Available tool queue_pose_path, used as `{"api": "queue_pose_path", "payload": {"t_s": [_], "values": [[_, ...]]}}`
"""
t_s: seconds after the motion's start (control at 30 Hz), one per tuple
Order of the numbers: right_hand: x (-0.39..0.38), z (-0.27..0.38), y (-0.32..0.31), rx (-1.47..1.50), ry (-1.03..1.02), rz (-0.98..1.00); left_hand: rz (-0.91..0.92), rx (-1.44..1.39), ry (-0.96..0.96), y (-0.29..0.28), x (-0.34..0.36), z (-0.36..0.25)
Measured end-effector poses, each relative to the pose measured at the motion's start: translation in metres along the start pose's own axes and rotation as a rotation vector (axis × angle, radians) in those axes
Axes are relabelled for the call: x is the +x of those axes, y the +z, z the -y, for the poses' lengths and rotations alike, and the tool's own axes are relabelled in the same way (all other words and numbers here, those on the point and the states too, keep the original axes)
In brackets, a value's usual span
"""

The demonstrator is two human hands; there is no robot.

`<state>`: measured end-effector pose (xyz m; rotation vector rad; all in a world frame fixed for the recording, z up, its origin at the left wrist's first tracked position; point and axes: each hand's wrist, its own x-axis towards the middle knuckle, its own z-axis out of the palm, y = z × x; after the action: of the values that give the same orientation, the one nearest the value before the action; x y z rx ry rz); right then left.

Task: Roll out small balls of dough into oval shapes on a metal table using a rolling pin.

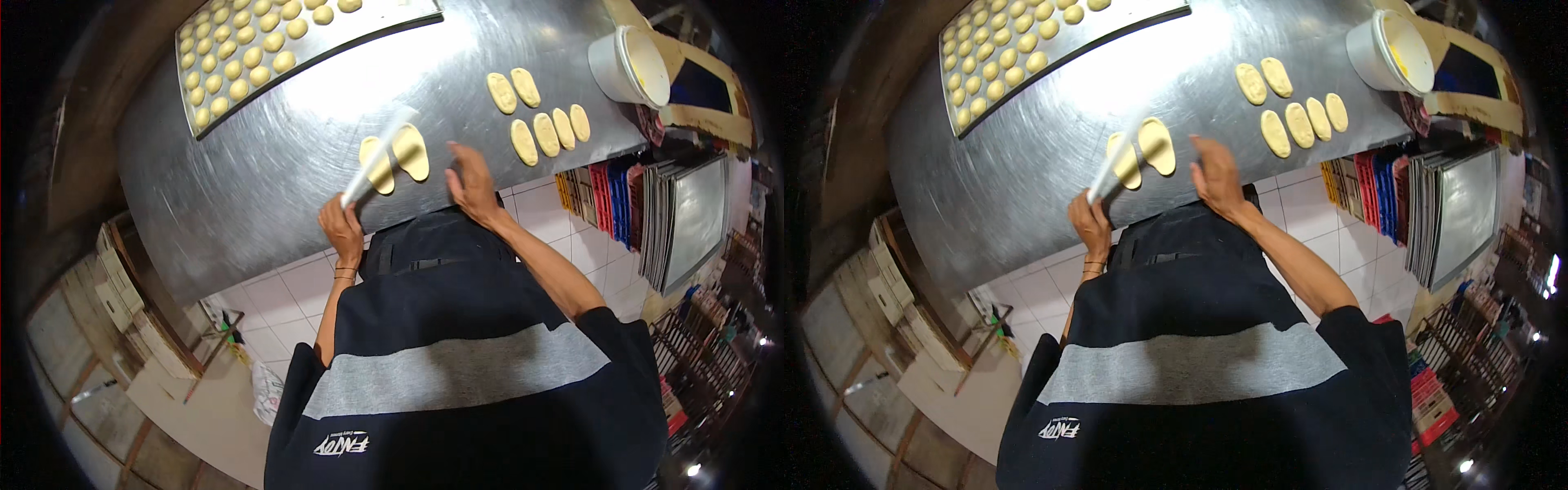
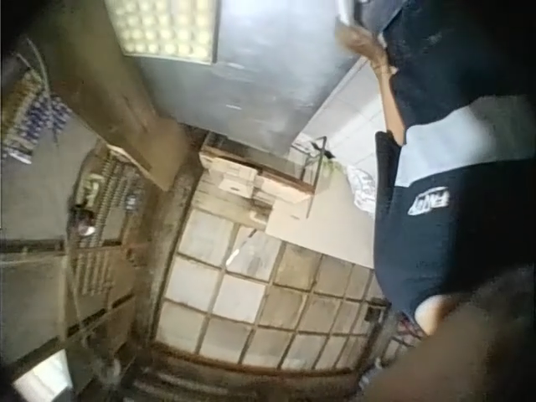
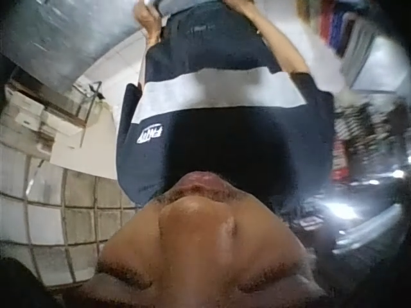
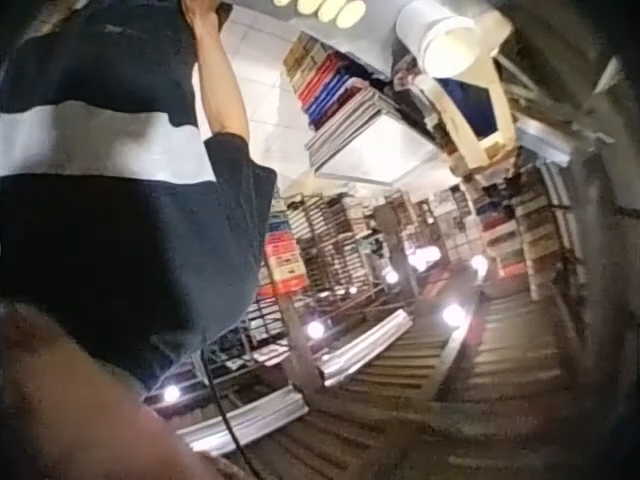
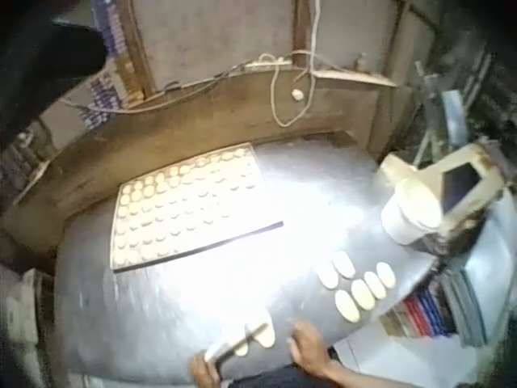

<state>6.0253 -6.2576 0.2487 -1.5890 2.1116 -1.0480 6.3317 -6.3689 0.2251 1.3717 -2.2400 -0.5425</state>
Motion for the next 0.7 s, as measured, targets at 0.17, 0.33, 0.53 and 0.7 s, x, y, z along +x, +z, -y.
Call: {"api": "queue_pose_path", "payload": {"t_s": [0.17,0.33,0.53,0.7], "values": [[0.046,0.018,0.032,-0.074,-0.070,0.493,-0.096,0.046,-0.114,-0.001,0.083,-0.004],[0.078,0.034,0.002,0.444,0.309,0.076,-0.007,0.039,-0.138,0.028,0.136,-0.024],[0.082,-0.001,-0.139,0.216,0.038,-0.094,-0.117,0.043,-0.132,0.062,0.150,-0.101],[0.104,-0.074,-0.216,-0.021,0.072,-0.018,-0.010,-0.222,0.055,0.109,0.178,-0.186]]}}
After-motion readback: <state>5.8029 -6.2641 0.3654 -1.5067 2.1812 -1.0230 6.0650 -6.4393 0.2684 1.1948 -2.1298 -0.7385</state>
